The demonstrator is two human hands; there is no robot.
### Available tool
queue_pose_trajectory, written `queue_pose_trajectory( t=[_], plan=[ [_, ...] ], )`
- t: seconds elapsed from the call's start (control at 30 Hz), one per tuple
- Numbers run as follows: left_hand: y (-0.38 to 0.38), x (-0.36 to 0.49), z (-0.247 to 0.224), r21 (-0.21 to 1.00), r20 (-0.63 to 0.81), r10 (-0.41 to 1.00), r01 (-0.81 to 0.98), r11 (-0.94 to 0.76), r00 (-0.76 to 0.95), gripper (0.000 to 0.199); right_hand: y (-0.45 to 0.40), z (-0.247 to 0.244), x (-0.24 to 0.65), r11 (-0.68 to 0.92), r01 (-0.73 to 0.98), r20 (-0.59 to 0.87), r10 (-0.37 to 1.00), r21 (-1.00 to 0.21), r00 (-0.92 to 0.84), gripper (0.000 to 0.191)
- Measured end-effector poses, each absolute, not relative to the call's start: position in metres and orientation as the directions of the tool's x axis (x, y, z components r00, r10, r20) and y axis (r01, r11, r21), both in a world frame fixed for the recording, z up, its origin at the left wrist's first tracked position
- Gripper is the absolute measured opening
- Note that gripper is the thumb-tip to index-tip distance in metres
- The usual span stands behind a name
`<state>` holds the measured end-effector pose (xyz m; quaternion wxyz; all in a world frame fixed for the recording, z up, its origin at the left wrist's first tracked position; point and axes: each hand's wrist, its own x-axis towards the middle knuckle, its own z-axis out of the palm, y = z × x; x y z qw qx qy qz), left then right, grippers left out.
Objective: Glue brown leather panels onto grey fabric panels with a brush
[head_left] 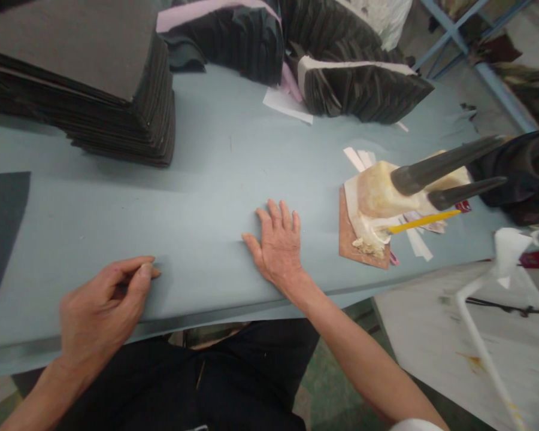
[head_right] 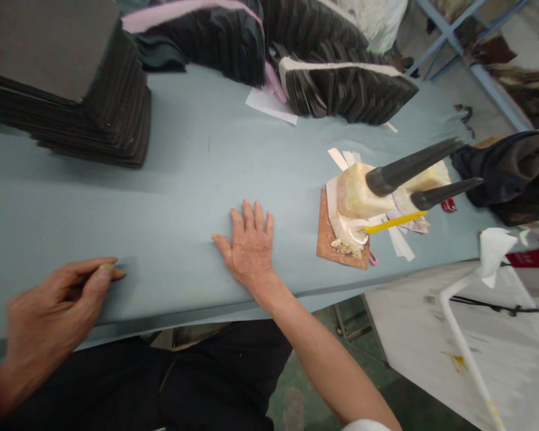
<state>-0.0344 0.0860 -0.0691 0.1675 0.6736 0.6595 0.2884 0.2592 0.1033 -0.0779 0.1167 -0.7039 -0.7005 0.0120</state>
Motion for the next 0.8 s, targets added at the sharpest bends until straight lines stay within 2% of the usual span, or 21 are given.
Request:
queue_pose_trajectory(
  t=[0.1,0.23,0.4,0.57,0.7,0.8],
  plan=[
    [0.086,-0.034,-0.068,0.612,0.194,0.981,0.785,-0.099,-0.028,0.04,0.108,-0.079,0.304,-0.046,0.985,0.231,0.969,-0.166,0.084,0.063],
    [0.088,-0.033,-0.069,0.596,0.207,0.978,0.795,-0.109,-0.022,0.042,0.135,-0.078,0.36,-0.067,0.975,0.392,0.908,-0.212,0.148,0.06],
    [0.088,-0.03,-0.066,0.578,0.221,0.975,0.81,-0.099,-0.038,0.044,0.181,-0.084,0.396,-0.174,0.974,0.314,0.926,-0.143,0.211,0.061],
    [0.087,-0.03,-0.065,0.578,0.216,0.975,0.812,-0.086,-0.05,0.042,0.18,-0.089,0.381,-0.015,0.993,0.214,0.976,-0.119,0.04,0.064],
    [0.089,-0.03,-0.067,0.583,0.226,0.973,0.806,-0.101,-0.042,0.041,0.167,-0.086,0.352,0.082,0.98,0.132,0.99,-0.18,-0.059,0.074],
    [0.09,-0.03,-0.067,0.587,0.227,0.973,0.803,-0.099,-0.046,0.042,0.156,-0.083,0.319,0.229,0.945,0.111,0.972,-0.235,-0.208,0.081]
  ],
)
